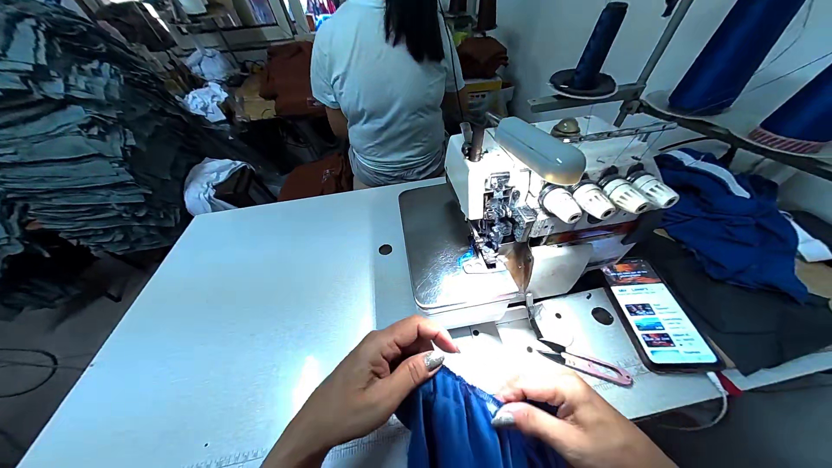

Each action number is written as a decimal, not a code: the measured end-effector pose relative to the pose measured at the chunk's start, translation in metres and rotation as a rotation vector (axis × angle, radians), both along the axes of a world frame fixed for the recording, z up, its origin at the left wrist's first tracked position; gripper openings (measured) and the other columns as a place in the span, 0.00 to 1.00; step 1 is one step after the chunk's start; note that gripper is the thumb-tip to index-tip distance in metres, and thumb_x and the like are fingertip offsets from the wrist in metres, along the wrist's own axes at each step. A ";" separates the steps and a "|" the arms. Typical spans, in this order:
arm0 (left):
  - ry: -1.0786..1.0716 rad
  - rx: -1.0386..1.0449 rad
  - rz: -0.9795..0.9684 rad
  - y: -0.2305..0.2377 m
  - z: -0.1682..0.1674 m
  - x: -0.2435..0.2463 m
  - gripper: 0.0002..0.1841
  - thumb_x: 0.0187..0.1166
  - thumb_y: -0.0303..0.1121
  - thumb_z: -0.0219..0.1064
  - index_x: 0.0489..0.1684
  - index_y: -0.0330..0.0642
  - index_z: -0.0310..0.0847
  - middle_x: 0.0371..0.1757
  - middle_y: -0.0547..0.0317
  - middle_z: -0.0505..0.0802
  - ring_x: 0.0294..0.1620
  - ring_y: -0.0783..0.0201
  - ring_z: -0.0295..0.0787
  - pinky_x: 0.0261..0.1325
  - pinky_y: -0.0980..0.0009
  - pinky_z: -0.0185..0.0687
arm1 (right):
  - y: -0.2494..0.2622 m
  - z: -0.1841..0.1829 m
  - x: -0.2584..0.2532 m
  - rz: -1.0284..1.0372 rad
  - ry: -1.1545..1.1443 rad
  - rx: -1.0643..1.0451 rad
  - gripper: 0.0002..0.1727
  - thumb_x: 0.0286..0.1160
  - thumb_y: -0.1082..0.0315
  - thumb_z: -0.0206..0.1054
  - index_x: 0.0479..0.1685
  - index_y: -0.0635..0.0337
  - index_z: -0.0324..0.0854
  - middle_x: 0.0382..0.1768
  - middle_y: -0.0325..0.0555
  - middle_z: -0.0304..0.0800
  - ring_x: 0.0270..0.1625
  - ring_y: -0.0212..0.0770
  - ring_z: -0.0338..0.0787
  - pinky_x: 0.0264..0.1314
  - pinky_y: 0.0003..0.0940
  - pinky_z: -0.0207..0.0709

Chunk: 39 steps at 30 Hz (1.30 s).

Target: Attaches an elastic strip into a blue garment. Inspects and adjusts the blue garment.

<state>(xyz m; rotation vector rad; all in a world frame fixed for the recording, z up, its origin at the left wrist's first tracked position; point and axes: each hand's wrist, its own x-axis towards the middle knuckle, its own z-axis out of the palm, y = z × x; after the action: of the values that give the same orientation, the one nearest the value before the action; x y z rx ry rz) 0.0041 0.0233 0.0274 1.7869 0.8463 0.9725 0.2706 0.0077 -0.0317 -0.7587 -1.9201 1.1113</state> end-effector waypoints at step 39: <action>0.089 -0.272 0.201 0.013 -0.030 -0.061 0.26 0.88 0.62 0.49 0.47 0.56 0.90 0.29 0.72 0.91 0.35 0.78 0.86 0.47 0.79 0.80 | 0.023 -0.018 0.002 -0.242 0.475 -0.554 0.17 0.87 0.55 0.60 0.32 0.47 0.89 0.29 0.30 0.91 0.35 0.21 0.88 0.42 0.18 0.83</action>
<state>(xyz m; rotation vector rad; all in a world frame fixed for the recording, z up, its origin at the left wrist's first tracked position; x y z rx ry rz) -0.0570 0.0361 -0.0030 1.5418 1.1740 0.8608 0.2724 0.0307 -0.0498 -0.8904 -1.1011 1.5251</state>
